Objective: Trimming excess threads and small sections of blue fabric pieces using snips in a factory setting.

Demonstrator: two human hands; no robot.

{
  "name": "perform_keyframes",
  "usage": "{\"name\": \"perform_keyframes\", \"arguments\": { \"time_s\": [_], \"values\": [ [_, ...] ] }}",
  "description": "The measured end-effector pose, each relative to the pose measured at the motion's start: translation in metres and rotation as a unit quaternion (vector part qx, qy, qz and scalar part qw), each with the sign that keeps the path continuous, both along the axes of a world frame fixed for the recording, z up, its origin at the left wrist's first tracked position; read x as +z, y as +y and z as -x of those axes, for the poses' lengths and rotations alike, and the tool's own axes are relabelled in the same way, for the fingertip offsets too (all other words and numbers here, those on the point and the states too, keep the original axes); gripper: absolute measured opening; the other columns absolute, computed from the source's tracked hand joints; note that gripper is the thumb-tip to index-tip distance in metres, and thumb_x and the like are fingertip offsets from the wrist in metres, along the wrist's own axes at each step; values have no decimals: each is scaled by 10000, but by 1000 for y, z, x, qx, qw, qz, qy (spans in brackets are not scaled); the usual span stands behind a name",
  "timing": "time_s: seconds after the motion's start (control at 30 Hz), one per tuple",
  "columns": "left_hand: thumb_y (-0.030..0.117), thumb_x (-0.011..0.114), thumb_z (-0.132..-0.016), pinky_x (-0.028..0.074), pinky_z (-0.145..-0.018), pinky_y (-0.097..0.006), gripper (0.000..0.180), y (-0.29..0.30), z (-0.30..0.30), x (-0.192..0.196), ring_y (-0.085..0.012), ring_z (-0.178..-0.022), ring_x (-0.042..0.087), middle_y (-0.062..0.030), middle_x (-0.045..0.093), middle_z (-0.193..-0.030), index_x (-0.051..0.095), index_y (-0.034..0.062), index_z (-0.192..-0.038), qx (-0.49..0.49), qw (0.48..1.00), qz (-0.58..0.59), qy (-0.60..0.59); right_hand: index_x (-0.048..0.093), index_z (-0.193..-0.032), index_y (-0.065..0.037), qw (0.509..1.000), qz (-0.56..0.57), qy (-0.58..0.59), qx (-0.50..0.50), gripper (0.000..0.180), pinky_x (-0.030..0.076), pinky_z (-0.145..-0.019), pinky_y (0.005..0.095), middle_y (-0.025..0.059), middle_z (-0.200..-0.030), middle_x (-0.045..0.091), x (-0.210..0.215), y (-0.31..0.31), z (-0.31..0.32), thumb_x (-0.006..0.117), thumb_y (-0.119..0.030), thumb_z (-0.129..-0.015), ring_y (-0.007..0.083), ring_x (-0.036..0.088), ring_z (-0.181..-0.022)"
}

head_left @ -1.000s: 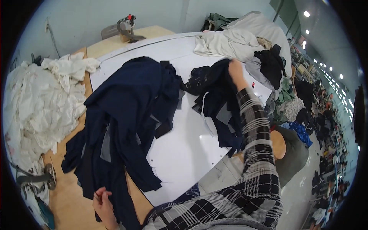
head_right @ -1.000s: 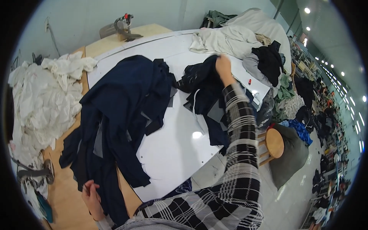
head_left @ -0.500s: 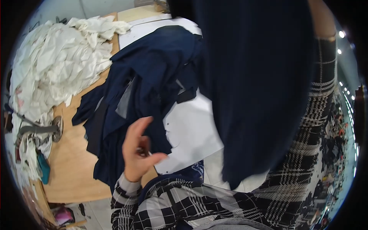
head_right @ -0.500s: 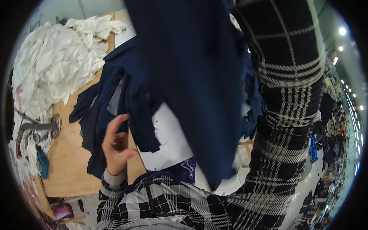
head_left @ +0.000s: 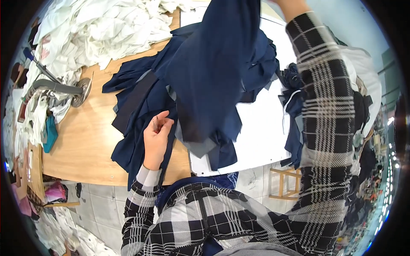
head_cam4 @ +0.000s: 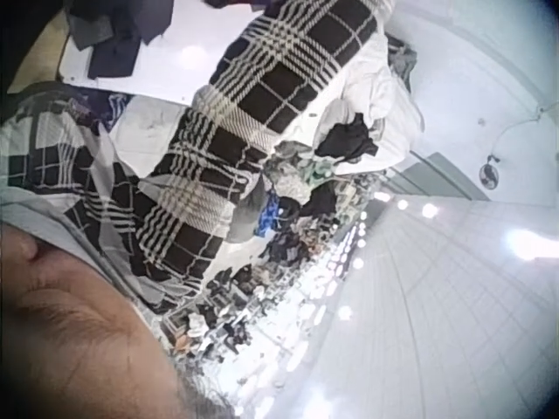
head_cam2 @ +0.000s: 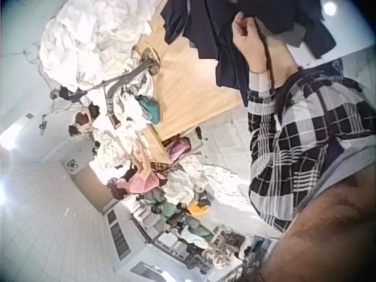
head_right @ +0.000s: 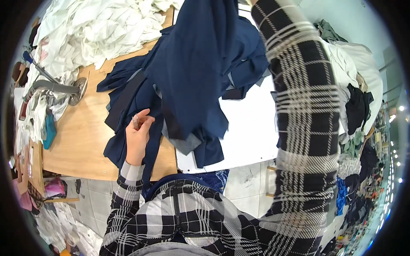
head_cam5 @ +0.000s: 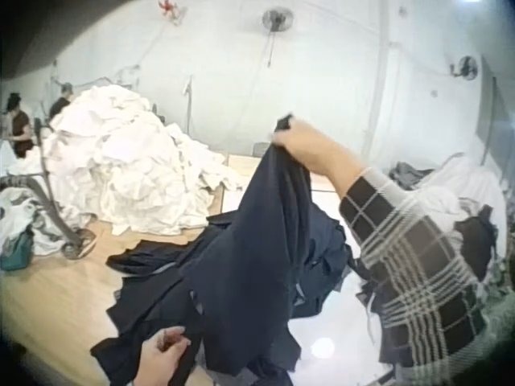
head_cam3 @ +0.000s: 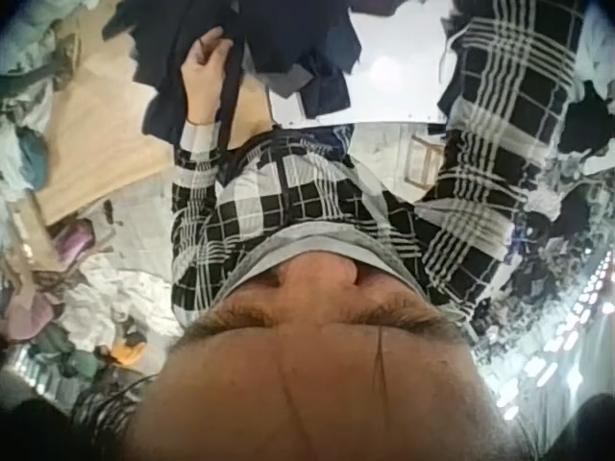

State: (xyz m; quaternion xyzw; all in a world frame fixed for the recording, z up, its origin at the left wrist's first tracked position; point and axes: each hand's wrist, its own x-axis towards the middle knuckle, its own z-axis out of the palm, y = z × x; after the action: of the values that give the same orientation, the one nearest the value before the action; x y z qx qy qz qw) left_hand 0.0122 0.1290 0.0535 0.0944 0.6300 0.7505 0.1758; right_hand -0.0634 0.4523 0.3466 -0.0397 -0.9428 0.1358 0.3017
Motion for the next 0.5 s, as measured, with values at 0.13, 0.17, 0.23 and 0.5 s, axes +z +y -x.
{"name": "perform_keyframes", "arguments": {
  "time_s": [0.13, 0.17, 0.23, 0.5],
  "values": [
    [87, 691, -764, 418, -613, -206, 307, -11, -2, -51, -51, -661, 472, -16, 595, -892, 615, 0, -1048, -1, 979, 137, 149, 519, -1195, 4, 965, 20, -245, 94, 522, 448, -871, 321, 124, -1085, 608, -110, 11, 25, 617, -342, -816, 219, 575, -998],
    [90, 708, -745, 413, -591, -209, 310, -9, -9, -49, -60, -637, 463, -26, 588, -878, 624, 6, -1031, -25, 970, 169, 175, 476, -1243, 14, 982, -62, -154, 92, 571, 405, -945, 316, 166, -1210, 553, -143, 21, 12, 623, -325, -808, 259, 523, -1125],
    [154, 735, -721, 456, -600, -249, 377, -15, -22, -67, -138, -650, 530, -78, 575, -955, 604, 13, -1045, -41, 948, 222, 224, 463, -1262, 11, 966, 18, -211, 145, 573, 368, -994, 315, 183, -1264, 511, -176, -6, -30, 658, -260, -796, 272, 475, -1191],
    [137, 662, -770, 484, -629, -341, 529, 43, -21, -85, -281, -670, 603, -126, 576, -730, 434, 77, -1244, -48, 951, 256, 164, 557, -1156, -21, 887, 301, -294, -192, 593, 469, -795, 310, 147, -1058, 593, -377, 37, -213, 787, -272, -670, 230, 584, -946]
  ]
}}
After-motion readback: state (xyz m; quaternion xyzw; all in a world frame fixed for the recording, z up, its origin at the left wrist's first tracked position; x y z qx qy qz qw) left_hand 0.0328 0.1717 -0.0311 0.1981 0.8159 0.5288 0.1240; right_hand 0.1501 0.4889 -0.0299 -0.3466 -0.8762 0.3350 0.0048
